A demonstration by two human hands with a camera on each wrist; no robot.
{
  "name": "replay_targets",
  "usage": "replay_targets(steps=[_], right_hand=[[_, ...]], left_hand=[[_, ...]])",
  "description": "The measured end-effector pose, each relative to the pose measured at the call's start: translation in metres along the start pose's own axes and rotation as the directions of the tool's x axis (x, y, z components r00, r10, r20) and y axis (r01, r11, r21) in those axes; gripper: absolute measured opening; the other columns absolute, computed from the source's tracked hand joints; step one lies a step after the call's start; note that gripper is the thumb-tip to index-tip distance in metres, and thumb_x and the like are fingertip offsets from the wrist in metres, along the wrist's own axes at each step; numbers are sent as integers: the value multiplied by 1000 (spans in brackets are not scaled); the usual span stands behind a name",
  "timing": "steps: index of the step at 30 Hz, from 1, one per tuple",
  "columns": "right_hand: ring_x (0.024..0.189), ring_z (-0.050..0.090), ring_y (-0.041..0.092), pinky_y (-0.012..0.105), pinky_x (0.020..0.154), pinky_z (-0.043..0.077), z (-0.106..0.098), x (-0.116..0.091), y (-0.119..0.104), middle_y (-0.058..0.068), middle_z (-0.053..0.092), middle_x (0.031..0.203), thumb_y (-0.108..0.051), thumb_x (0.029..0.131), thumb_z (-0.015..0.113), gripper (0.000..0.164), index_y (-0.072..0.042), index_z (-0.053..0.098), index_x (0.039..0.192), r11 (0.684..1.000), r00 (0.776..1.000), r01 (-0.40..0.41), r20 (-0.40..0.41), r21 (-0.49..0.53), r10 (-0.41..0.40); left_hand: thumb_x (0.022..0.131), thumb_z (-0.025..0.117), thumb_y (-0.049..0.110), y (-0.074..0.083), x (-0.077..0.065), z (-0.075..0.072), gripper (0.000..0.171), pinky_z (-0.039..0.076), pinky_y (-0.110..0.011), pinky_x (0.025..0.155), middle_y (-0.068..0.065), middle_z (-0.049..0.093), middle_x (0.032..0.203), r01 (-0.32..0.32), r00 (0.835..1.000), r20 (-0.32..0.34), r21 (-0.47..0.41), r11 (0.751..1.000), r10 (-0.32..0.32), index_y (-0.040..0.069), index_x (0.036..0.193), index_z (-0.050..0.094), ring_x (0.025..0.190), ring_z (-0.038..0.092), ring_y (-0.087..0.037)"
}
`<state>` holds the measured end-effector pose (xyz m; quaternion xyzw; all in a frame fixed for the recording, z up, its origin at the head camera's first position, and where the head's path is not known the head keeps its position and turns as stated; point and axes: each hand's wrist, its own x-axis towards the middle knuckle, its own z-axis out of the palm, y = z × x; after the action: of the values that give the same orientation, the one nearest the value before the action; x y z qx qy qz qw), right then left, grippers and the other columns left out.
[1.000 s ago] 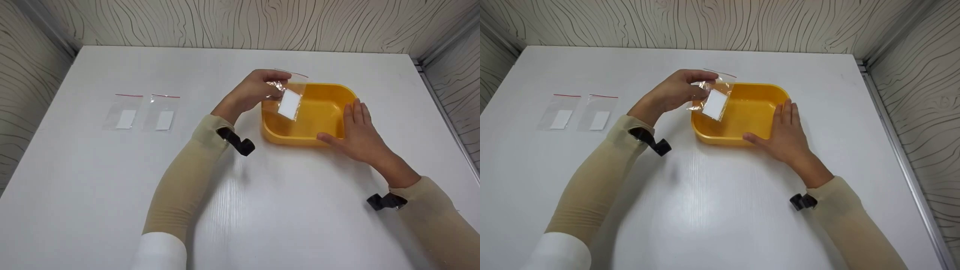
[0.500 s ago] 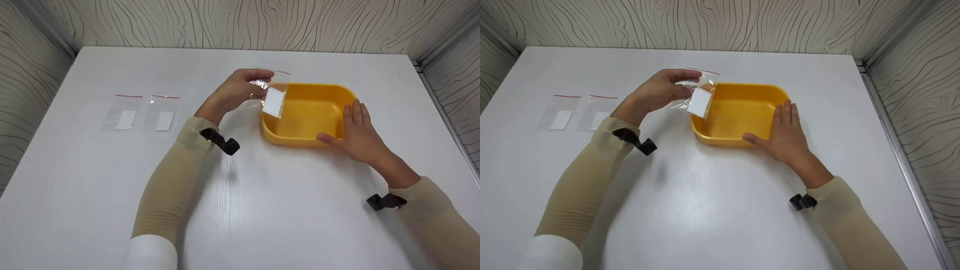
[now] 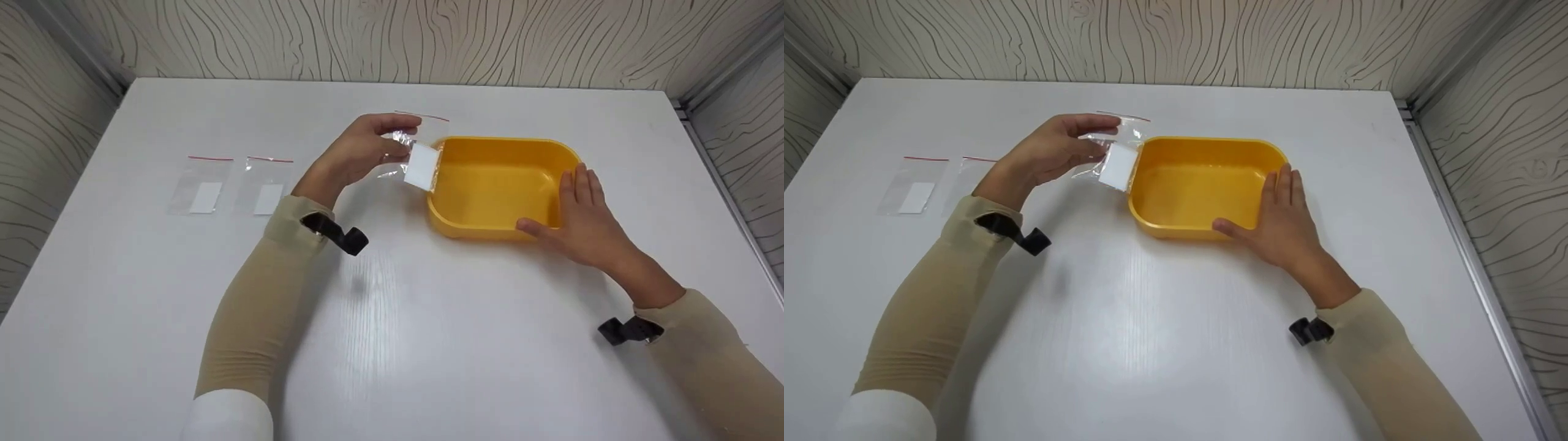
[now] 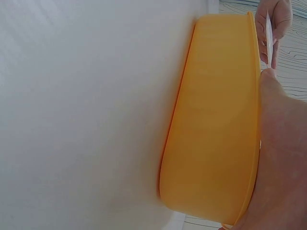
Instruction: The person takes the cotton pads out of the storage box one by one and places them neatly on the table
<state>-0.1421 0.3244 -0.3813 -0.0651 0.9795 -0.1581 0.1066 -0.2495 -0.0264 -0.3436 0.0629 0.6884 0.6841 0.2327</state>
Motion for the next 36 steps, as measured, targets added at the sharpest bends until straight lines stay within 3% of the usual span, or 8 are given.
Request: replay_targets(steps=[20,36], right_hand=[[148,-20,50,68,118,7,-1,-2,-1,33,-23,160,-71,91,57,124,15,-7,154,1000,1000,-8,3,1,8],[149,-19,51,69,117,9,-1,-1,-1,32,-23,161,-71,92,56,123,14,-7,154,1000,1000,-4,4,-1,4]], left_hand=[[94,57,-16,-11,-23,-49,54,53,-30,98,-7,54,142,27,995,-93,-15,1000,-29,7,143,58,115,57,-22],[95,57,-15,-26,-33,-81,56,52,-28,99,-13,48,150,69,986,-156,53,996,-60,6,146,54,120,54,-22]])
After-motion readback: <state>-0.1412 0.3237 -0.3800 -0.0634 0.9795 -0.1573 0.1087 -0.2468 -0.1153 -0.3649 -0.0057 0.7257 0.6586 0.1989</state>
